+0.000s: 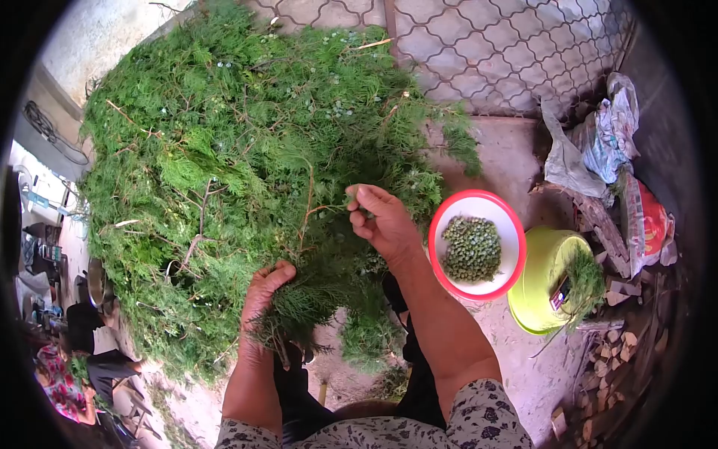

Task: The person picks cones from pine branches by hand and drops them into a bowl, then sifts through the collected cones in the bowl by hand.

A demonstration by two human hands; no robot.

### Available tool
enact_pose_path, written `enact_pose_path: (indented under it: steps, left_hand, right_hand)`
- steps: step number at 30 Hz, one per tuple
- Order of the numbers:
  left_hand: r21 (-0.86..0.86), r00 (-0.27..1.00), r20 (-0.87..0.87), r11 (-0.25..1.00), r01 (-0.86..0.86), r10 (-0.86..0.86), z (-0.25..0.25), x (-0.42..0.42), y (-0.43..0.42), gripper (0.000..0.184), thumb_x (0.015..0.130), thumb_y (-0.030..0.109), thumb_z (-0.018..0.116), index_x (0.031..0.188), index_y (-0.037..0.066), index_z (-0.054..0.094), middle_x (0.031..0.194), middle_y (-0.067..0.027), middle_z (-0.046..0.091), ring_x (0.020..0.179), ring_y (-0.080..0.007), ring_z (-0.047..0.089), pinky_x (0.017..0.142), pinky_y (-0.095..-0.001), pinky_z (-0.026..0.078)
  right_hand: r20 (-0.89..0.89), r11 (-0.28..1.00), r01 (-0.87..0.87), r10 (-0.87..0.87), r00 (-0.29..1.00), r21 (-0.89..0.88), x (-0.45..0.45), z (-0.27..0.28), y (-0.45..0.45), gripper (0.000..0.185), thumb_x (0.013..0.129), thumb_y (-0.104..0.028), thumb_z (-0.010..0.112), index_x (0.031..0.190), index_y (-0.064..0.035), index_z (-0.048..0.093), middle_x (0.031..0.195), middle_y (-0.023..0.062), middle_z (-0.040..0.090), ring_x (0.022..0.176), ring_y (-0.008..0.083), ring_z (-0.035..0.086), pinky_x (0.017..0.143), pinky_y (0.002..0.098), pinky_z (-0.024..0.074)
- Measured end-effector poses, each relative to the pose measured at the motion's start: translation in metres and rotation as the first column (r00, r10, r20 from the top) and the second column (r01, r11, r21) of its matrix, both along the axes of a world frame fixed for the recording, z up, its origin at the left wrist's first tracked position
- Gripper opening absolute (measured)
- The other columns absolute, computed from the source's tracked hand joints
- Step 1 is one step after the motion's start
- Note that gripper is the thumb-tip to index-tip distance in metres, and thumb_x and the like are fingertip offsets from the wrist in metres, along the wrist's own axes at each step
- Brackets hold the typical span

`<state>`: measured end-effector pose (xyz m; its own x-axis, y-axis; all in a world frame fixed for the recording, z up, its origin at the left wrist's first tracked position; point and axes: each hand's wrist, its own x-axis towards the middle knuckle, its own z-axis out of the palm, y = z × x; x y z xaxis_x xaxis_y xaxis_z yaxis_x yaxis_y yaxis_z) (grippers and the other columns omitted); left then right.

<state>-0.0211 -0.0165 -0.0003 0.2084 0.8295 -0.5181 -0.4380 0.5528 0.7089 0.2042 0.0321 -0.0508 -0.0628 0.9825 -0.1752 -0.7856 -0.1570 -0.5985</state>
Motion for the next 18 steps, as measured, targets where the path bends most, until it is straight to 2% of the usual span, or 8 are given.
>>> enact_pose_path:
  steps: [3, 7, 9, 11, 14, 18]
  left_hand:
    - [0.026, 0.995, 0.027, 0.995, 0.092, -0.093, -0.003, -0.003, 0.002, 0.007, 0.075, 0.007, 0.066, 0.079, 0.002, 0.061, 0.071, -0.0043, 0.063, 0.058, -0.0119, 0.060, 0.054, -0.0239, 0.049]
    - [-0.020, 0.996, -0.029, 0.996, 0.085, -0.086, -0.002, -0.001, 0.001, 0.008, 0.076, 0.007, 0.066, 0.080, 0.002, 0.061, 0.071, -0.0048, 0.063, 0.058, -0.0120, 0.060, 0.054, -0.0236, 0.049]
    - [-0.012, 0.988, -0.047, 0.989, 0.145, -0.145, -0.009, -0.003, 0.003, 0.008, 0.077, 0.007, 0.066, 0.080, 0.002, 0.061, 0.071, -0.0046, 0.063, 0.058, -0.0120, 0.060, 0.055, -0.0231, 0.049]
    - [-0.020, 0.988, -0.034, 0.989, 0.148, -0.148, -0.007, -0.001, 0.002, 0.008, 0.077, 0.008, 0.066, 0.080, 0.002, 0.061, 0.071, -0.0045, 0.063, 0.058, -0.0119, 0.060, 0.055, -0.0230, 0.049]
    - [-0.044, 0.989, -0.021, 0.989, 0.142, -0.143, -0.007, -0.001, 0.002, 0.010, 0.075, 0.008, 0.067, 0.078, 0.002, 0.060, 0.070, -0.0045, 0.062, 0.057, -0.0126, 0.059, 0.054, -0.0237, 0.049]
    - [-0.059, 0.992, -0.011, 0.991, 0.124, -0.125, -0.010, -0.001, 0.003, 0.011, 0.073, 0.008, 0.067, 0.077, 0.003, 0.058, 0.068, -0.0043, 0.061, 0.056, -0.0136, 0.059, 0.054, -0.0248, 0.049]
  right_hand:
    - [0.091, 0.998, -0.069, 0.069, 0.993, -0.003, -0.007, 0.016, 0.000, 0.028, 0.087, -0.024, 0.059, 0.106, -0.0039, 0.058, 0.088, 0.0058, 0.059, 0.058, 0.0106, 0.050, 0.043, 0.0206, 0.0360]
    - [0.003, 0.993, -0.101, 0.101, 0.995, 0.062, -0.012, 0.020, 0.001, 0.031, 0.086, -0.025, 0.060, 0.108, -0.0028, 0.057, 0.088, 0.0061, 0.059, 0.058, 0.0106, 0.049, 0.043, 0.0207, 0.0349]
    - [-0.027, 0.991, -0.114, 0.116, 0.993, 0.070, -0.014, 0.018, 0.001, 0.032, 0.085, -0.024, 0.060, 0.109, -0.0024, 0.057, 0.088, 0.0059, 0.059, 0.058, 0.0107, 0.050, 0.043, 0.0205, 0.0348]
    - [0.007, 0.999, -0.043, 0.043, 0.999, 0.009, -0.018, 0.015, 0.000, 0.032, 0.085, -0.016, 0.061, 0.112, -0.0015, 0.053, 0.094, 0.0086, 0.059, 0.058, 0.0092, 0.049, 0.044, 0.0185, 0.0367]
    - [0.093, 0.997, -0.029, 0.022, 0.995, 0.074, -0.018, 0.014, 0.001, 0.034, 0.083, -0.012, 0.063, 0.113, -0.0007, 0.053, 0.096, 0.0085, 0.060, 0.060, 0.0096, 0.052, 0.044, 0.0188, 0.0391]
    - [0.113, 0.997, -0.046, 0.038, 0.993, 0.067, -0.022, 0.016, -0.001, 0.035, 0.082, -0.012, 0.063, 0.113, 0.0002, 0.053, 0.097, 0.0084, 0.060, 0.061, 0.0095, 0.053, 0.044, 0.0188, 0.0394]
